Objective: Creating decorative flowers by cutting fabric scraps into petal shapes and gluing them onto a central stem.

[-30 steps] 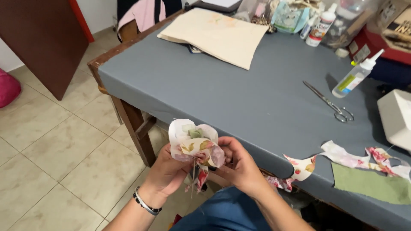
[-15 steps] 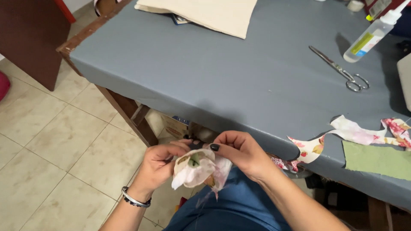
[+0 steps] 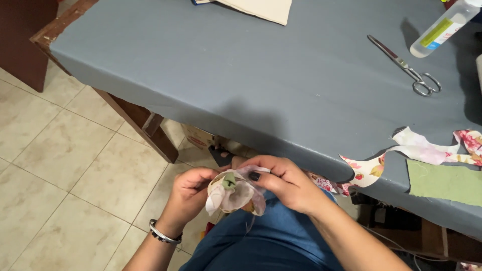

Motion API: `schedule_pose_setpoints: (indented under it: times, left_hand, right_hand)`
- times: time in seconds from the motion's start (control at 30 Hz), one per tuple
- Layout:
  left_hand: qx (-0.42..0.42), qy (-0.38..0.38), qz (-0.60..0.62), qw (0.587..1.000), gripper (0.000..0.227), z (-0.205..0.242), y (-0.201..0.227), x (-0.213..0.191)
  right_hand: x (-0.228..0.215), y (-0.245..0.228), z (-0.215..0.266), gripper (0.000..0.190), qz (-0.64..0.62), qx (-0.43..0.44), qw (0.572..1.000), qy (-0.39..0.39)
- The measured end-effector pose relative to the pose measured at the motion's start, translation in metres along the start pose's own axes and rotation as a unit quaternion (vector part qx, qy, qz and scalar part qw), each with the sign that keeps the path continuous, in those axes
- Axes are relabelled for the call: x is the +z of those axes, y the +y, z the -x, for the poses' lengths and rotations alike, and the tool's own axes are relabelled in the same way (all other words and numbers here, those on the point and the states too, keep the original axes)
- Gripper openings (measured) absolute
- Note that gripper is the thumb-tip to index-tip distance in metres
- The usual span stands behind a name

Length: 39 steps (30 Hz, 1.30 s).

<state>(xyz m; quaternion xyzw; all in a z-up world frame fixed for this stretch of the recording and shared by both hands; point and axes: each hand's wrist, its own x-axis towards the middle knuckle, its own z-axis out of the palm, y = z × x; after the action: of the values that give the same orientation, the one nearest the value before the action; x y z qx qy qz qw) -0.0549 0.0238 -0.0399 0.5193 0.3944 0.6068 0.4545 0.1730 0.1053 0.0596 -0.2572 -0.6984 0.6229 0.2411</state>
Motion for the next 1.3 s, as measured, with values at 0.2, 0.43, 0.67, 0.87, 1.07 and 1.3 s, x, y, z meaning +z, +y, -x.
schedule_pose_setpoints:
  times: [0.2, 0.43, 0.67, 0.87, 1.07, 1.3]
  left_hand:
    - [-0.003, 0.043, 0.056, 0.998, 0.025, 0.0, 0.003, 0.013]
    - [-0.016, 0.098, 0.071, 0.992, 0.029, 0.003, -0.005, 0.024]
    - [-0.015, 0.091, 0.07, 0.993, 0.016, 0.004, -0.001, 0.024]
    - [-0.009, 0.116, 0.13, 0.985, 0.023, 0.001, -0.011, 0.02]
    - [0.003, 0.098, 0.228, 0.969, 0.027, -0.006, -0.005, 0.026]
    - [0.009, 0.094, 0.244, 0.965, 0.039, -0.012, 0.01, 0.038]
  right_hand:
    - [0.004, 0.028, 0.0, 0.039, 0.013, -0.017, 0.999, 0.044]
    - [0.024, 0.057, 0.003, 0.044, -0.089, -0.037, 0.989, 0.116]
    - [0.031, 0.056, 0.006, 0.044, -0.266, 0.002, 0.952, 0.154]
    - [0.016, 0.036, 0.012, 0.051, -0.171, -0.001, 0.976, 0.132]
    - [0.013, 0.025, 0.021, 0.033, -0.056, -0.066, 0.993, 0.08]
    - [0.011, 0.052, 0.021, 0.022, 0.299, -0.105, 0.913, 0.256]
